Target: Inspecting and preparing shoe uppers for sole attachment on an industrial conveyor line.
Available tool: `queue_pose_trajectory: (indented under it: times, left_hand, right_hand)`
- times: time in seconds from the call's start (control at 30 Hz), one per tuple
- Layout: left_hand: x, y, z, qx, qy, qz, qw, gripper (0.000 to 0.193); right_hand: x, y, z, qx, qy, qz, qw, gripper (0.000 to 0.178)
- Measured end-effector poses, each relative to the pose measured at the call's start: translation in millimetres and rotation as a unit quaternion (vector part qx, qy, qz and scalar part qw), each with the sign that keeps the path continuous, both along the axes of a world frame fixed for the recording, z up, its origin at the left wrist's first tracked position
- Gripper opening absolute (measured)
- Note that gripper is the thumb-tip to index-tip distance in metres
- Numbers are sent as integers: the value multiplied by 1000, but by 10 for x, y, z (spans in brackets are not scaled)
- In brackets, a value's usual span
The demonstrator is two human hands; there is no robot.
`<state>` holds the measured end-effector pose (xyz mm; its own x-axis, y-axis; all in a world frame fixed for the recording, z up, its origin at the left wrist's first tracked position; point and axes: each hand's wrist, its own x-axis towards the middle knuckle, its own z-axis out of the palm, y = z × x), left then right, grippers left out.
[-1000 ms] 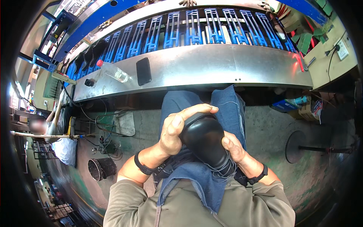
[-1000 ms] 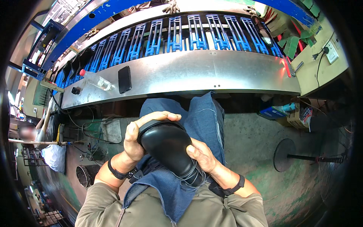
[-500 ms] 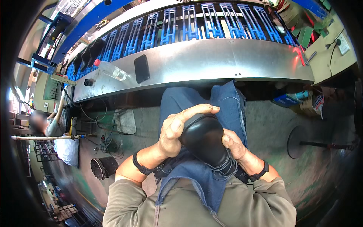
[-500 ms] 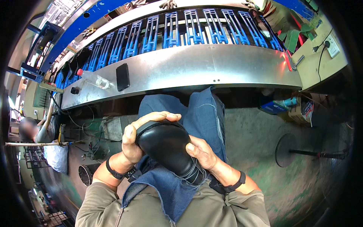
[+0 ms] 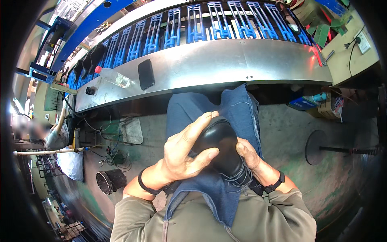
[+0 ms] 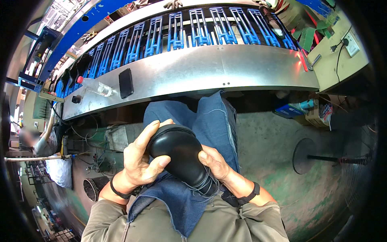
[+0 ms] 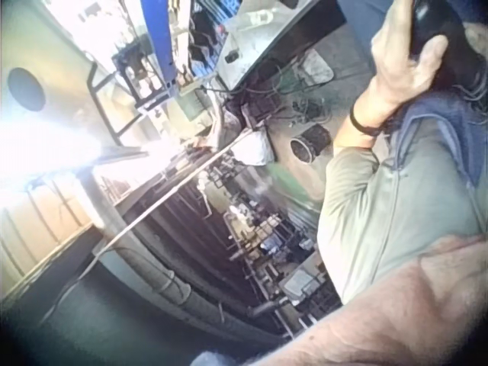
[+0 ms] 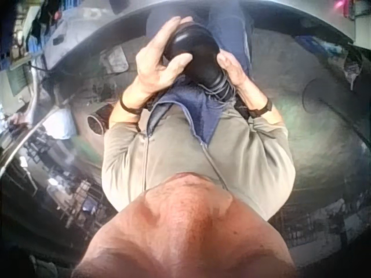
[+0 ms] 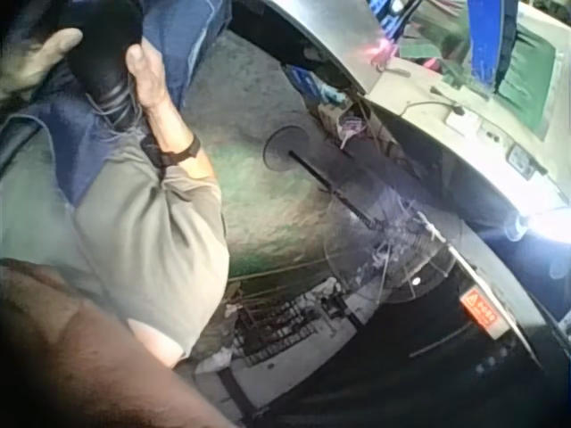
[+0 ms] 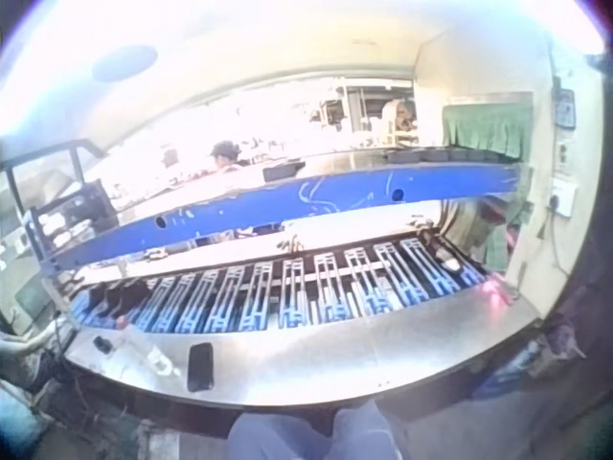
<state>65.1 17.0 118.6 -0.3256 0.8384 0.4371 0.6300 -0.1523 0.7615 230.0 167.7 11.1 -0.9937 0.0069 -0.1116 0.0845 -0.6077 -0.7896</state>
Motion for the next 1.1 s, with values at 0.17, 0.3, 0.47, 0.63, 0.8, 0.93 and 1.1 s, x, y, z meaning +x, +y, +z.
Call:
queue_pose_trajectory:
  times: [0.17,0.3,0.47,0.63,0.8,0.93,1.1]
  left_hand:
    - [40,97,-167,35,40,35,998,65]
    - [67,161,-230,29,79,51,995,72]
    - [151,358,-349,43,16,11,999,100]
    - [168,488,-287,43,28,-1,999,96]
    - [49,541,-226,12,28,-20,999,91]
    - [20,488,-266,-2,-14,-26,1000,92]
    - [22,452,-338,15,-54,-32,998,89]
  right_hand:
    - [71,-3,-203,-16,-12,2,1000,82]
    - [102,-7,-216,-54,-26,-26,998,79]
    - [170,22,-155,-142,-88,-110,980,73]
    - [-41,59,171,-148,-23,-155,976,65]
    - [-6,25,223,-64,-40,-187,980,64]
    - [12,-72,203,-12,-53,-191,980,64]
    - [-17,-112,174,56,-67,-192,977,64]
